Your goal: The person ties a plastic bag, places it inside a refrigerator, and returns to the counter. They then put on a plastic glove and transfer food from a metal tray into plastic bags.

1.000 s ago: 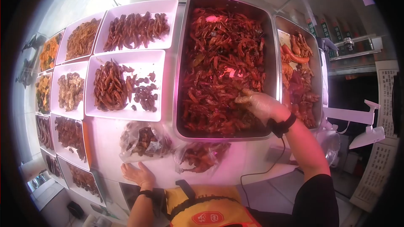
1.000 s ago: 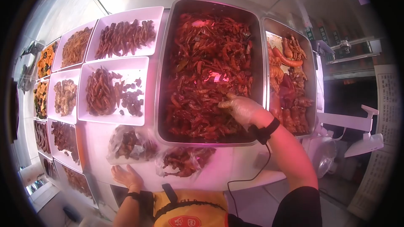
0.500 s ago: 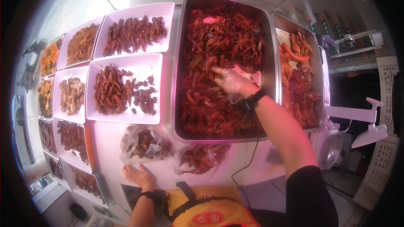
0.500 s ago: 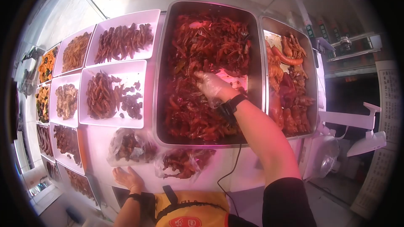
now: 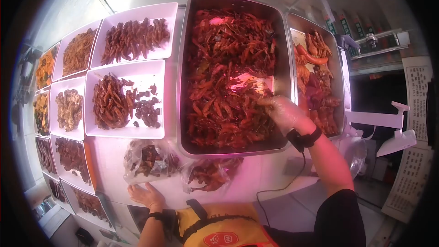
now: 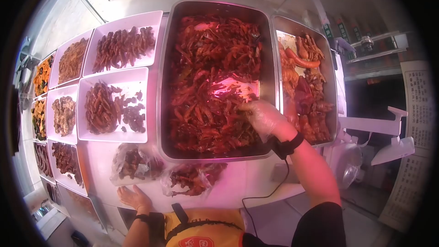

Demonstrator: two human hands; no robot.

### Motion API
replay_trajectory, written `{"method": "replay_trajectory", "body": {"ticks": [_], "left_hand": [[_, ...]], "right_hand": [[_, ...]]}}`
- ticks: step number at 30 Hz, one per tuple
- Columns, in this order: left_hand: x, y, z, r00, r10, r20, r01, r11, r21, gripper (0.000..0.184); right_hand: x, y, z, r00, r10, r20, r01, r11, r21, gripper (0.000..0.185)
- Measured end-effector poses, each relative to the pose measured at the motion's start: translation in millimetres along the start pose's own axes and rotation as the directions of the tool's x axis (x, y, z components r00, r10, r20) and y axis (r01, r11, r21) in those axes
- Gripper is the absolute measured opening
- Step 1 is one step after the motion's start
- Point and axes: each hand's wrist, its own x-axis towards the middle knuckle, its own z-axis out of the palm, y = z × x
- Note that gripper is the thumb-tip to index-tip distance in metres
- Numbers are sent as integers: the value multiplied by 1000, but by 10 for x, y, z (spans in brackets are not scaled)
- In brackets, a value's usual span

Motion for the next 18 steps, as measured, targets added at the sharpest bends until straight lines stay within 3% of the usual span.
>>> {"method": "replay_trajectory", "body": {"ticks": [1,3,4,6,8,10,11,13,14,16,18], "left_hand": [[1,7,-3,1000,5,-6,-5,1000,0,61],[2,36,-22,1000,6,-18,-6,1000,-2,61],[10,44,-33,1000,5,-30,-5,1000,-5,62],[6,3,9,999,14,-30,-13,1000,15,62],[27,-39,54,999,34,-34,-33,999,23,63],[22,-89,91,995,65,-71,-63,998,23,64],[29,-86,92,994,74,-80,-72,997,29,65],[25,-102,106,991,89,-95,-85,995,44,63],[15,-88,98,990,88,-112,-81,995,65,61],[-8,-33,62,995,58,-84,-50,994,92,61],[23,-27,42,998,25,-57,-18,991,132,61]], "right_hand": [[85,45,-8,1000,2,-2,-2,1000,2,32],[279,60,42,960,278,-34,-279,960,-35,33],[367,120,177,959,281,-38,-282,959,-29,33],[574,89,429,991,134,-22,-123,955,271,37],[617,-259,415,978,87,191,-140,949,284,39],[493,-531,404,984,-129,126,138,988,-64,39],[439,-517,402,986,-119,115,128,990,-66,39],[375,-497,403,908,-365,206,344,930,130,36],[383,-465,332,908,-364,206,344,930,128,36],[440,-314,76,956,-157,249,103,971,217,34],[596,-6,-76,986,123,116,-159,907,389,31]]}}
